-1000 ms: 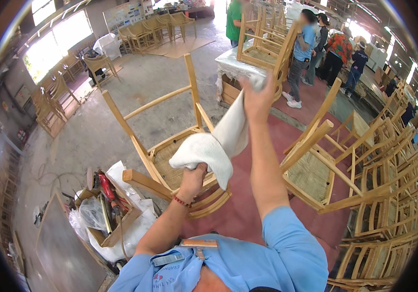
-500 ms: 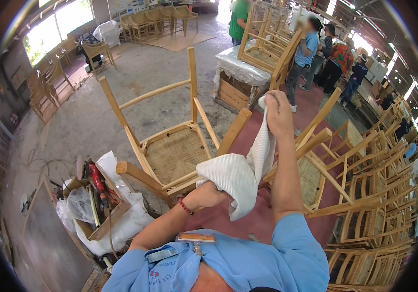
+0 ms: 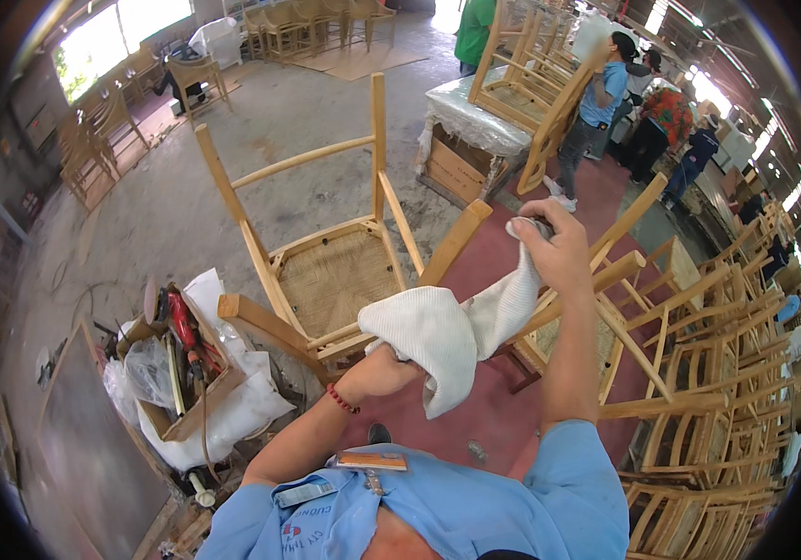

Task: The person picks up a wooden chair, uses a power sander to smooth the legs, applies a white substance to the leg tips, and wipes the chair with a cloth. The process is repeated for multiple chairs in a workshop setting.

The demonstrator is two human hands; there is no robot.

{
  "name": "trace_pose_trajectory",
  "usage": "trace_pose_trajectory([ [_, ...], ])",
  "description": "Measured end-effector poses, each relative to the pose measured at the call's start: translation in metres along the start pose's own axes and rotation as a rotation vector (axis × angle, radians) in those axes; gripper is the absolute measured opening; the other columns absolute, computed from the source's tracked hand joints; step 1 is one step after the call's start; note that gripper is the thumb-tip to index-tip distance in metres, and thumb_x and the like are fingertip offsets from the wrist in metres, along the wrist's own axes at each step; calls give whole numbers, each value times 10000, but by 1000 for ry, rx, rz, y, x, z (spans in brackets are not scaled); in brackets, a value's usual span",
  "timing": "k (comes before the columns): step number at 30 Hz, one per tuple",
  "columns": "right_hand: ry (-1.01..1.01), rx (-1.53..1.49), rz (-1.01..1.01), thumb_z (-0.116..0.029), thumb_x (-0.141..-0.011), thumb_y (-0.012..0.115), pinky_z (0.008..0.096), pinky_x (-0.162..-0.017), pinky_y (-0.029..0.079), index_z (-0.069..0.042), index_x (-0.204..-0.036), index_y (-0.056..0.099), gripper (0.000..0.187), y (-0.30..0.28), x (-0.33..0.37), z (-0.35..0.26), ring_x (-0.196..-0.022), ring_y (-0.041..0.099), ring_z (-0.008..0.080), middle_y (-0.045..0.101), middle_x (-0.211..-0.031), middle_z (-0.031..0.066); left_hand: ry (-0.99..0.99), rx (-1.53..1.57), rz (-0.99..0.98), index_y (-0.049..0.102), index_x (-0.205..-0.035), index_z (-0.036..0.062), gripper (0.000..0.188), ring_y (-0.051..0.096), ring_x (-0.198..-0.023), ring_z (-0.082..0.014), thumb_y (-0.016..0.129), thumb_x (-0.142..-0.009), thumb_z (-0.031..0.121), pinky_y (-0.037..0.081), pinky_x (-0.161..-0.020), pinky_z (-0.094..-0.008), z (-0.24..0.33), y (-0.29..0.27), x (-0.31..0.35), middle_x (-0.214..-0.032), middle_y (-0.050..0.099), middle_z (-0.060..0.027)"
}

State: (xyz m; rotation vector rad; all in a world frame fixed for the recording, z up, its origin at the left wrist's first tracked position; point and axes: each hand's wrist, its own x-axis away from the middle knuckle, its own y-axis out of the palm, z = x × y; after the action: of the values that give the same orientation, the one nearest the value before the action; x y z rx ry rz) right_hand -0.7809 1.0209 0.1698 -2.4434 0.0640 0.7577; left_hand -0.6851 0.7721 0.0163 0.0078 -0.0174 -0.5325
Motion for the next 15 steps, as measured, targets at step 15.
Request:
trace_pose_trajectory([
  [15,338,-657,-1132,-356,-770,793,345,-855,479,36,-1141,596,574,216,204,-41,-958,602,219,609,-1108,111,210,694,687,474,-1344,25,474,571,-1091,-107,610,-951,252,466,-943,-295,-22,-15,224,-1175,632,-62],
])
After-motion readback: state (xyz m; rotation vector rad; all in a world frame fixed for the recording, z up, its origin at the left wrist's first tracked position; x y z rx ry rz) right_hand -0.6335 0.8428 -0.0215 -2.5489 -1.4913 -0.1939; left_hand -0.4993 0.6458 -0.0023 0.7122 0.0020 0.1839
